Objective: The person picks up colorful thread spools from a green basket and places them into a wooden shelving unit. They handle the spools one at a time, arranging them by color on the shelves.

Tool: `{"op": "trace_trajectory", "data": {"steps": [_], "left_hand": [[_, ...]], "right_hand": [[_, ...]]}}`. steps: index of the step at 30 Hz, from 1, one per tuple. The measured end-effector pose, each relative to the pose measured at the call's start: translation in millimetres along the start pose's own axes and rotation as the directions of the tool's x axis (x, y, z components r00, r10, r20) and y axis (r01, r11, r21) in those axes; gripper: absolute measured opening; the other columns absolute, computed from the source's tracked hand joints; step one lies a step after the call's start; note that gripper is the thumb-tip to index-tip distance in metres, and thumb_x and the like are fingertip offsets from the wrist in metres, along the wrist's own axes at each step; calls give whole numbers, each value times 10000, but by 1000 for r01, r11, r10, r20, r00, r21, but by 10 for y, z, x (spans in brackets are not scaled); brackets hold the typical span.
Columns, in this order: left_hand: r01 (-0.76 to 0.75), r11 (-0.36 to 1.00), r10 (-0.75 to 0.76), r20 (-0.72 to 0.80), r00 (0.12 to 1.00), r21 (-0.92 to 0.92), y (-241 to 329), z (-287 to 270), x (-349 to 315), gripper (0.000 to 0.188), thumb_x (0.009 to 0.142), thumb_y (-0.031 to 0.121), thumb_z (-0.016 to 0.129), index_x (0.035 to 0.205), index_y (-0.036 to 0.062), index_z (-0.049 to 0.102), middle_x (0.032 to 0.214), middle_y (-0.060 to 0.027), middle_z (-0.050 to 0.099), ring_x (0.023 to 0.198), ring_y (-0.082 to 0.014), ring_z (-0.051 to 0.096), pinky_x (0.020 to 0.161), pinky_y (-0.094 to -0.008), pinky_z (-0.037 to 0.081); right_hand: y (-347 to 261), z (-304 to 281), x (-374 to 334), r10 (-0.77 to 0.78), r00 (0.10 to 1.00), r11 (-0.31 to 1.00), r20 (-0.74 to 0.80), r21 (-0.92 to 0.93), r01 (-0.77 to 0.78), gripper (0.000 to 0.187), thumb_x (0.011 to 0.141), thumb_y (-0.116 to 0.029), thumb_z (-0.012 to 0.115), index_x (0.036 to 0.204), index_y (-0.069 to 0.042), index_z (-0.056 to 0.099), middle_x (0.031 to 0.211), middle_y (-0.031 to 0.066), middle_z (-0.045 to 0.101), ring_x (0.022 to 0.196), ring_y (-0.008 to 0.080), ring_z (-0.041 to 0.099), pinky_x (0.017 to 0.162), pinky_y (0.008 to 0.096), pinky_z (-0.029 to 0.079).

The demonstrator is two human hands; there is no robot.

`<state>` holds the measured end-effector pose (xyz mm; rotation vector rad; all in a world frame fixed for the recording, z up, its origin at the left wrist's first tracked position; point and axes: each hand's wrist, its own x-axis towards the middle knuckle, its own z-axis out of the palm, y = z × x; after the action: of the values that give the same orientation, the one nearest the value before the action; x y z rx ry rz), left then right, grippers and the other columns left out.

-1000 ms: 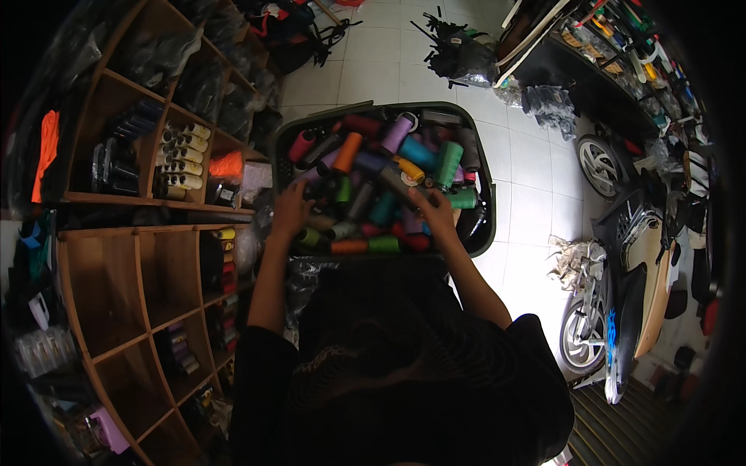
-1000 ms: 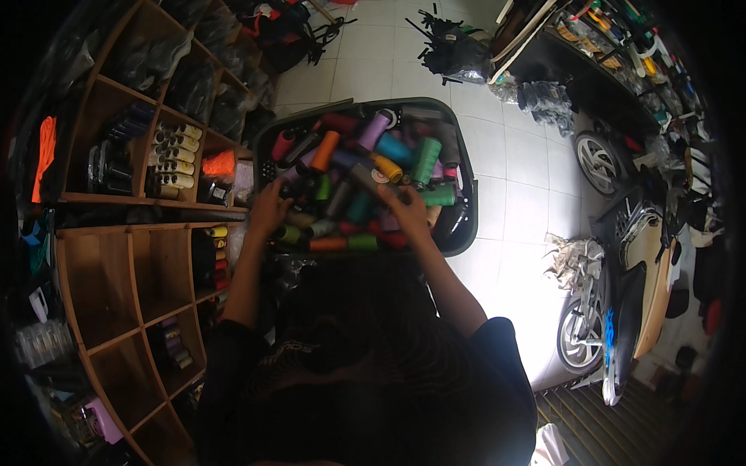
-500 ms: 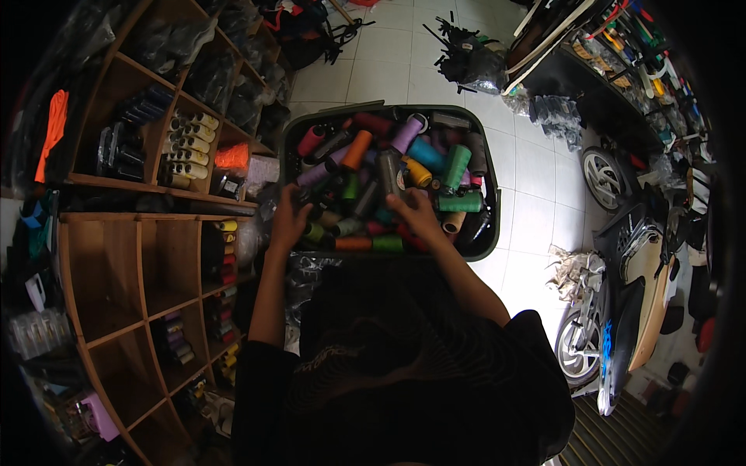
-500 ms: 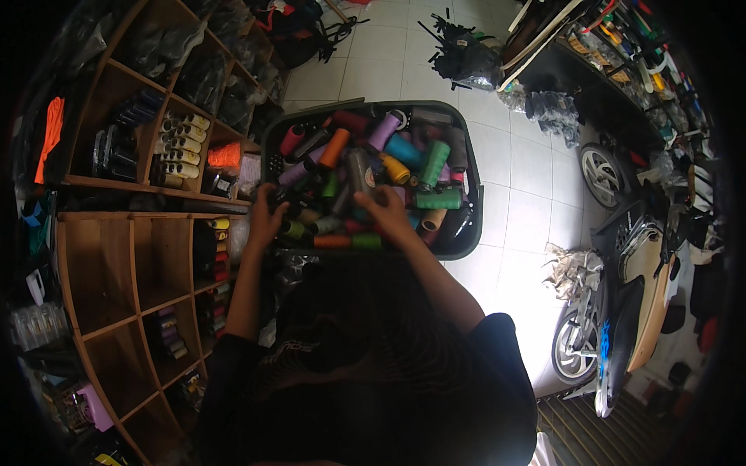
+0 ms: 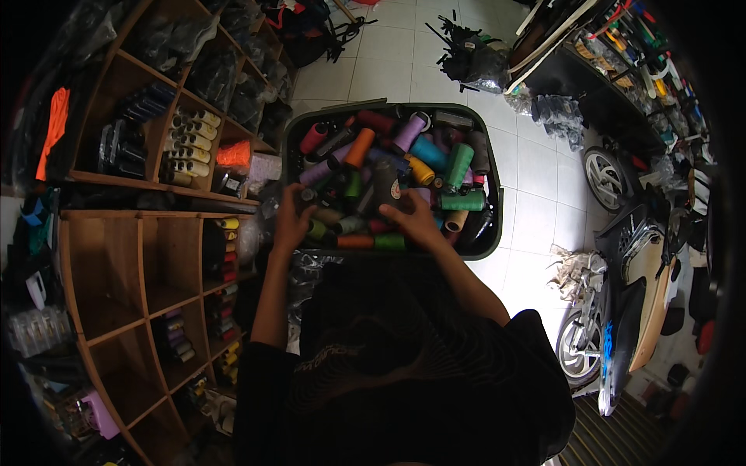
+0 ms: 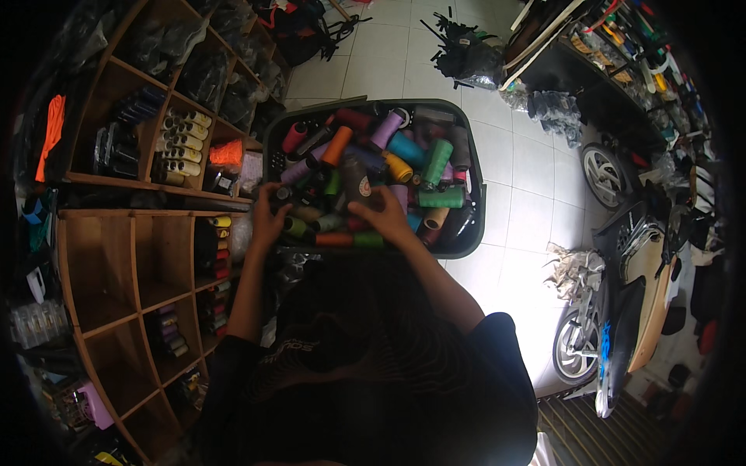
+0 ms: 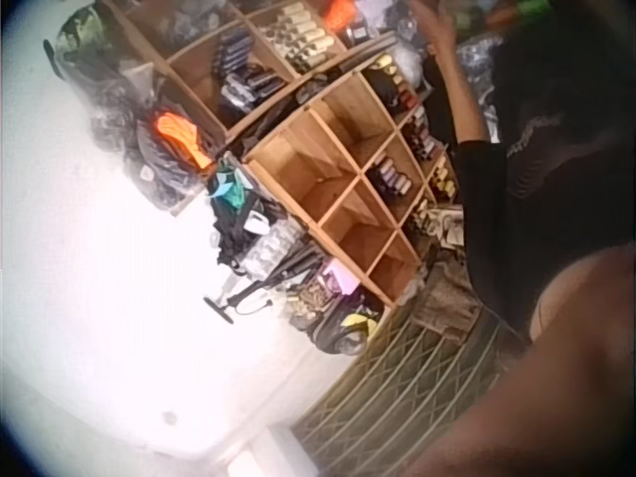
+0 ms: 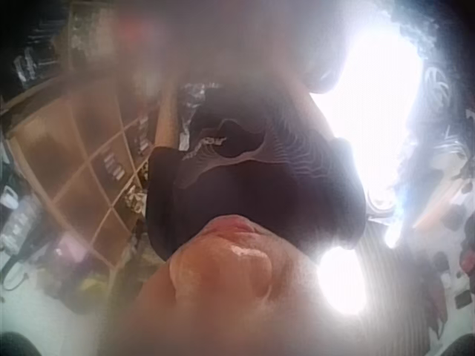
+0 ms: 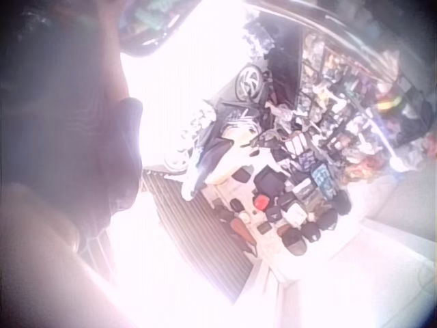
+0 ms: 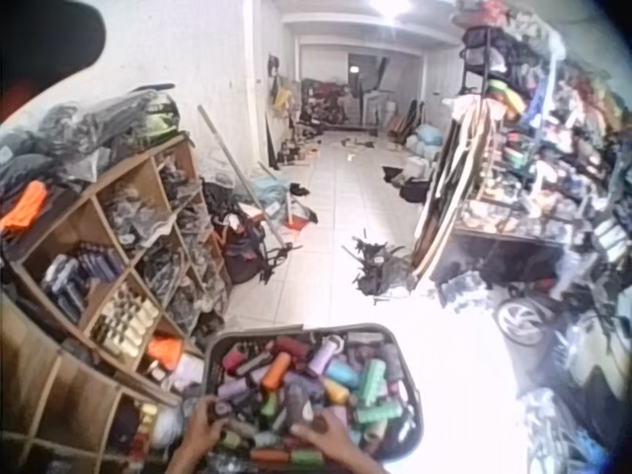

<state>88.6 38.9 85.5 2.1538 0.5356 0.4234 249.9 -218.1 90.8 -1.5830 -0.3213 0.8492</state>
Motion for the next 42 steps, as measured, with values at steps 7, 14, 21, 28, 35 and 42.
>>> {"op": "trace_trajectory", "data": {"steps": [7, 14, 21, 28, 35, 42], "left_hand": [[125, 936, -152, -60, 986, -329, -80, 118, -1, 531, 893, 155, 733, 1309, 23, 431, 1237, -141, 545, 1146, -226, 554, 984, -345, 438], [179, 865, -236, -65, 970, -469, -58, 183, 2, 513, 873, 152, 759, 1266, 38, 450, 1156, -106, 566, 1040, -171, 587, 889, -304, 482], [230, 909, -220, 69, 973, -348, 114, 424, -93, 510, 836, 143, 790, 1243, 53, 495, 1131, -100, 604, 1022, -174, 619, 849, -292, 513], [-87, 996, 84, 177, 981, 11, -121, 565, 61, 337, 865, 122, 727, 1172, 39, 615, 1093, -145, 631, 1038, -292, 626, 882, -367, 491], [-49, 922, 9, 105, 994, 383, -752, 472, 116, 303, 792, 24, 661, 1089, 4, 605, 1140, -195, 605, 1113, -392, 573, 946, -463, 473], [86, 721, -340, 244, 908, 687, -637, 625, 81, 695, 721, 228, 797, 1287, -2, 467, 1250, -266, 556, 1213, -406, 536, 1012, -461, 466]], "right_hand": [[89, 34, 19, 30, 999, 994, 40, 100, -34, 628, 788, -333, 847, 1218, 9, 542, 1183, 141, 626, 1122, 229, 602, 983, 364, 477], [-25, 25, -45, 3, 999, 998, 36, -58, -1, 618, 817, -318, 828, 1234, 11, 512, 1219, 141, 607, 1152, 243, 602, 988, 365, 479], [0, 4, -18, 42, 999, 989, -10, -140, -43, 623, 787, -378, 836, 1190, 6, 555, 1128, 150, 647, 1050, 215, 633, 913, 353, 503], [-75, -95, -79, -26, 991, 961, -130, -278, -12, 642, 730, -405, 867, 1168, -30, 585, 1038, 139, 678, 932, 203, 663, 796, 330, 525], [-219, -222, -285, -90, 993, 872, -72, -488, 44, 664, 699, -348, 883, 1206, -41, 583, 1099, 143, 641, 981, 267, 651, 839, 369, 527], [-20, -257, -313, -282, 943, 451, 178, -843, 293, 634, 650, -170, 825, 1241, -136, 597, 1095, 133, 565, 1037, 332, 570, 873, 447, 465]]}}
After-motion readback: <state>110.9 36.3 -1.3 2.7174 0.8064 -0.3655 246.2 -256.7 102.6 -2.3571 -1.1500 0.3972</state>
